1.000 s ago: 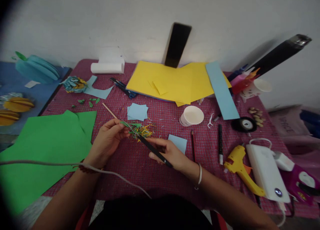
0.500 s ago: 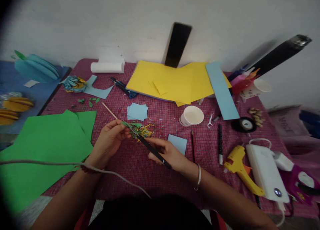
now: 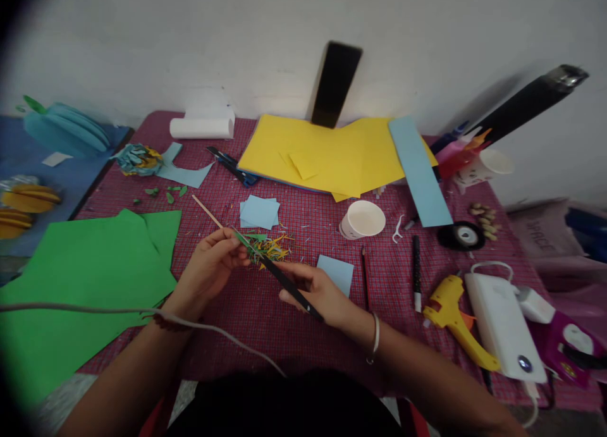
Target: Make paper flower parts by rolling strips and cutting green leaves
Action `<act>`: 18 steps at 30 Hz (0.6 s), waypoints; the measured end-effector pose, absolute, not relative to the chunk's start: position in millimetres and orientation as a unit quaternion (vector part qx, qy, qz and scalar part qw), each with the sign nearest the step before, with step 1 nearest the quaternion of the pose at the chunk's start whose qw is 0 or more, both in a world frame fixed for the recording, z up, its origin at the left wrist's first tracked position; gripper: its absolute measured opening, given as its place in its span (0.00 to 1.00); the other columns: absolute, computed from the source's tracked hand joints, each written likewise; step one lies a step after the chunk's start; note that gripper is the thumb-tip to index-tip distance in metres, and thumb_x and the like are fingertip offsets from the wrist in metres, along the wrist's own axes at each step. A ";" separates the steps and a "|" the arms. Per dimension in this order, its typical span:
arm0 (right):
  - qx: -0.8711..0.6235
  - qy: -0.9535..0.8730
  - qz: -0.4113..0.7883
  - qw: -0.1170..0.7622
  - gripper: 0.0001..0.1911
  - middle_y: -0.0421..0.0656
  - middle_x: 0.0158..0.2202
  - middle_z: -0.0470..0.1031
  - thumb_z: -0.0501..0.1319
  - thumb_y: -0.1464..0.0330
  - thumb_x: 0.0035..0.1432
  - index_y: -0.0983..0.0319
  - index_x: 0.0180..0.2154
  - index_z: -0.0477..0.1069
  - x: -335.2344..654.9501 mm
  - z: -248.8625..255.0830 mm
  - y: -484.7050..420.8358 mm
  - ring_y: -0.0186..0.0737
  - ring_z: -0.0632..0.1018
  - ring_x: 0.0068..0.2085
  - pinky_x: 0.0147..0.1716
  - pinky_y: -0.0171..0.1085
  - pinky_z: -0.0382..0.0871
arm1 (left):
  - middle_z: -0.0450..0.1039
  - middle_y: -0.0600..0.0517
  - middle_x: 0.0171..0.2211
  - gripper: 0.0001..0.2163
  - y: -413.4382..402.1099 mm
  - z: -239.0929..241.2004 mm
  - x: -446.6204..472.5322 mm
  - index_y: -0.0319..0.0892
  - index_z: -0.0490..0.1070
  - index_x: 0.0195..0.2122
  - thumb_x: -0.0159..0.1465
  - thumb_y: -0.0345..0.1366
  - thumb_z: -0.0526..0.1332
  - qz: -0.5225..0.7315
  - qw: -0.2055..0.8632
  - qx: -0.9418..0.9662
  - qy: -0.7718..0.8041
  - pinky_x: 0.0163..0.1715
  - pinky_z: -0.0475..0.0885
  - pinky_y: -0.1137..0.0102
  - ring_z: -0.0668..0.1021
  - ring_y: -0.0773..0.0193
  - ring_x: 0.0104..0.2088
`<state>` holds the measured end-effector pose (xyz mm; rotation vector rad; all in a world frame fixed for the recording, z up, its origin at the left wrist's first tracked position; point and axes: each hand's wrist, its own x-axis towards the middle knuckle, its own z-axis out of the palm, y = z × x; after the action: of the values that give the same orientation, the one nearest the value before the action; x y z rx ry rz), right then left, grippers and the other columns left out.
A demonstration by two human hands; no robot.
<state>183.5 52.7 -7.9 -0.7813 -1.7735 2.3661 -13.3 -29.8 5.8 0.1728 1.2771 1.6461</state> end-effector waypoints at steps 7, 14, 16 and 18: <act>-0.266 -0.587 0.762 0.057 0.30 0.40 0.31 0.69 0.68 0.64 0.49 0.59 0.55 0.70 180.9 -5.3 49.0 0.28 0.60 0.24 0.21 0.31 0.55 | 0.70 0.56 0.18 0.10 -27.3 6.9 -10.5 0.38 0.68 0.24 0.46 0.33 0.70 0.689 0.485 0.060 0.535 0.20 0.73 0.75 0.72 0.71 0.19; -0.261 -0.579 0.770 0.056 0.29 0.37 0.26 0.66 0.68 0.64 0.50 0.60 0.54 0.70 181.2 -4.0 48.8 0.26 0.58 0.22 0.19 0.30 0.52 | 0.70 0.57 0.17 0.11 -26.9 6.9 -10.7 0.38 0.67 0.24 0.45 0.33 0.70 0.682 0.497 0.059 0.534 0.18 0.71 0.76 0.71 0.72 0.17; -0.263 -0.578 0.770 0.051 0.29 0.36 0.24 0.64 0.68 0.63 0.50 0.61 0.55 0.69 182.0 -4.8 49.0 0.26 0.57 0.21 0.18 0.29 0.51 | 0.69 0.57 0.17 0.11 -27.0 6.5 -12.4 0.38 0.67 0.24 0.46 0.33 0.70 0.676 0.505 0.061 0.532 0.17 0.70 0.77 0.71 0.72 0.17; -0.261 -0.577 0.773 0.045 0.30 0.35 0.23 0.63 0.67 0.62 0.51 0.62 0.56 0.69 182.9 -5.8 49.4 0.26 0.57 0.20 0.18 0.29 0.50 | 0.69 0.57 0.17 0.11 -27.1 5.9 -14.5 0.38 0.67 0.23 0.45 0.33 0.70 0.670 0.512 0.062 0.534 0.17 0.70 0.77 0.70 0.72 0.17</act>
<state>182.9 49.4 -5.8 -0.7976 -1.7622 2.3600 -14.5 -27.1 5.9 0.1499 1.2847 1.6112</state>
